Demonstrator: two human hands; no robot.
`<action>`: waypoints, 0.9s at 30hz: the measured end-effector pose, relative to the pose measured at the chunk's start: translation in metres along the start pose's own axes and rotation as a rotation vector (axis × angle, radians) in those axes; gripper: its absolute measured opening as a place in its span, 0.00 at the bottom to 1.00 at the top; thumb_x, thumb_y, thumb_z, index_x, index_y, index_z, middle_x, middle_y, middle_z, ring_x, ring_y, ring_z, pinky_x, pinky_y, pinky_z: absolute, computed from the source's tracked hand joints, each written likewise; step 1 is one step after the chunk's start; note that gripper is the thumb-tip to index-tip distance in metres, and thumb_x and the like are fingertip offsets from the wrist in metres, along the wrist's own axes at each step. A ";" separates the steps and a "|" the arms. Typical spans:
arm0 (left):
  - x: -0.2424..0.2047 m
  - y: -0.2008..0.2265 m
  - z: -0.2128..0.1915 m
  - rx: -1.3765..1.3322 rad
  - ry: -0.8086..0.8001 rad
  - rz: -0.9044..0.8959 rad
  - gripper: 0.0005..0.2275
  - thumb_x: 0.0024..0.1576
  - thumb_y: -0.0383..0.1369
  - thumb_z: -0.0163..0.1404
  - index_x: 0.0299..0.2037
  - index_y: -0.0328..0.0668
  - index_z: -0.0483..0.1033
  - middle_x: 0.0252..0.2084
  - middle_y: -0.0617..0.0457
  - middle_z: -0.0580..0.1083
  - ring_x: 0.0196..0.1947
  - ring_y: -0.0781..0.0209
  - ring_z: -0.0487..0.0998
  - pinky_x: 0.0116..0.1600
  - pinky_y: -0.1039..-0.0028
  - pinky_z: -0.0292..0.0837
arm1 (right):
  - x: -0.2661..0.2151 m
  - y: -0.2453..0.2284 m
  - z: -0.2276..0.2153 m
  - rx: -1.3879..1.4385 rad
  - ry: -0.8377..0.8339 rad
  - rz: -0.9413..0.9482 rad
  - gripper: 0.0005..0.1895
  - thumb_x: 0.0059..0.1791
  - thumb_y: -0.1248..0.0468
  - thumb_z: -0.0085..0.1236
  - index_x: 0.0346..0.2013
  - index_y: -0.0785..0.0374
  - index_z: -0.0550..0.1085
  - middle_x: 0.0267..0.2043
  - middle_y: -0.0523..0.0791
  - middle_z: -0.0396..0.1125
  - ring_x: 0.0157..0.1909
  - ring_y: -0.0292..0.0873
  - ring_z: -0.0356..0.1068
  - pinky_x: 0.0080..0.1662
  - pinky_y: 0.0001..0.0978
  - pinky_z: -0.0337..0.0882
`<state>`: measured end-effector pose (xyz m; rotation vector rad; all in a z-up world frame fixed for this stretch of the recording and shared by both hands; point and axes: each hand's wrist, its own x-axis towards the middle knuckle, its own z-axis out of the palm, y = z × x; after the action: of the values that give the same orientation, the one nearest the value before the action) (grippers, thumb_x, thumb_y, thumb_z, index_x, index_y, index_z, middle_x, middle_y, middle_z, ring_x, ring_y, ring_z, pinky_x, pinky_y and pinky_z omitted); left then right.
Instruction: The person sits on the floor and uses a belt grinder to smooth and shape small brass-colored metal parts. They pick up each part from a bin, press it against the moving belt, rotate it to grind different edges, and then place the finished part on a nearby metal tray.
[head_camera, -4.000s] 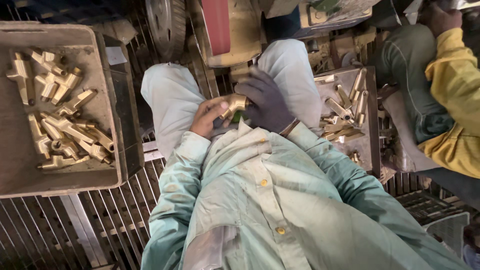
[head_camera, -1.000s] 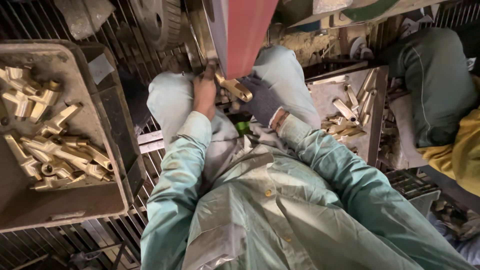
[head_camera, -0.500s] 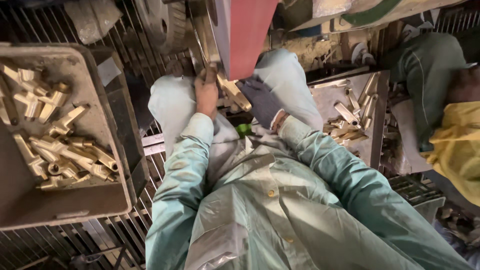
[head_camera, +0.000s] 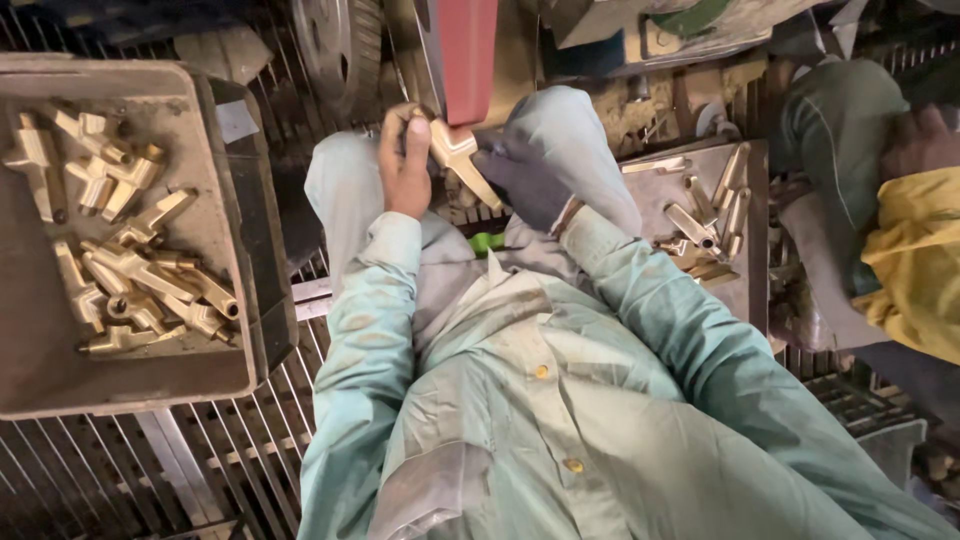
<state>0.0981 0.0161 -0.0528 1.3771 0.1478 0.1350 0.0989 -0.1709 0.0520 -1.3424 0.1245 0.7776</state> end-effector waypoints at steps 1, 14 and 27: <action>-0.005 0.006 0.001 0.009 -0.007 0.037 0.15 0.68 0.42 0.48 0.53 0.36 0.72 0.49 0.54 0.73 0.52 0.65 0.70 0.61 0.73 0.66 | -0.005 -0.003 0.000 -0.053 -0.006 -0.031 0.22 0.56 0.59 0.49 0.62 0.69 0.70 0.44 0.47 0.71 0.43 0.38 0.70 0.45 0.30 0.70; -0.037 0.046 0.000 0.100 -0.147 0.048 0.18 0.69 0.38 0.48 0.62 0.33 0.75 0.60 0.48 0.76 0.63 0.61 0.74 0.70 0.71 0.65 | -0.032 0.009 -0.012 -0.144 -0.212 -0.212 0.30 0.52 0.64 0.56 0.69 0.67 0.63 0.62 0.47 0.65 0.63 0.40 0.66 0.64 0.35 0.67; -0.066 0.082 0.012 0.612 -0.253 0.126 0.41 0.37 0.38 0.73 0.64 0.42 0.69 0.46 0.45 0.77 0.45 0.50 0.80 0.52 0.64 0.76 | -0.032 0.009 -0.005 -0.014 -0.131 -0.312 0.33 0.51 0.68 0.62 0.69 0.65 0.61 0.57 0.44 0.67 0.60 0.37 0.68 0.62 0.33 0.70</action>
<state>0.0346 0.0081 0.0314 2.0003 -0.1227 0.0157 0.0715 -0.1889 0.0589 -1.2809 -0.1909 0.6001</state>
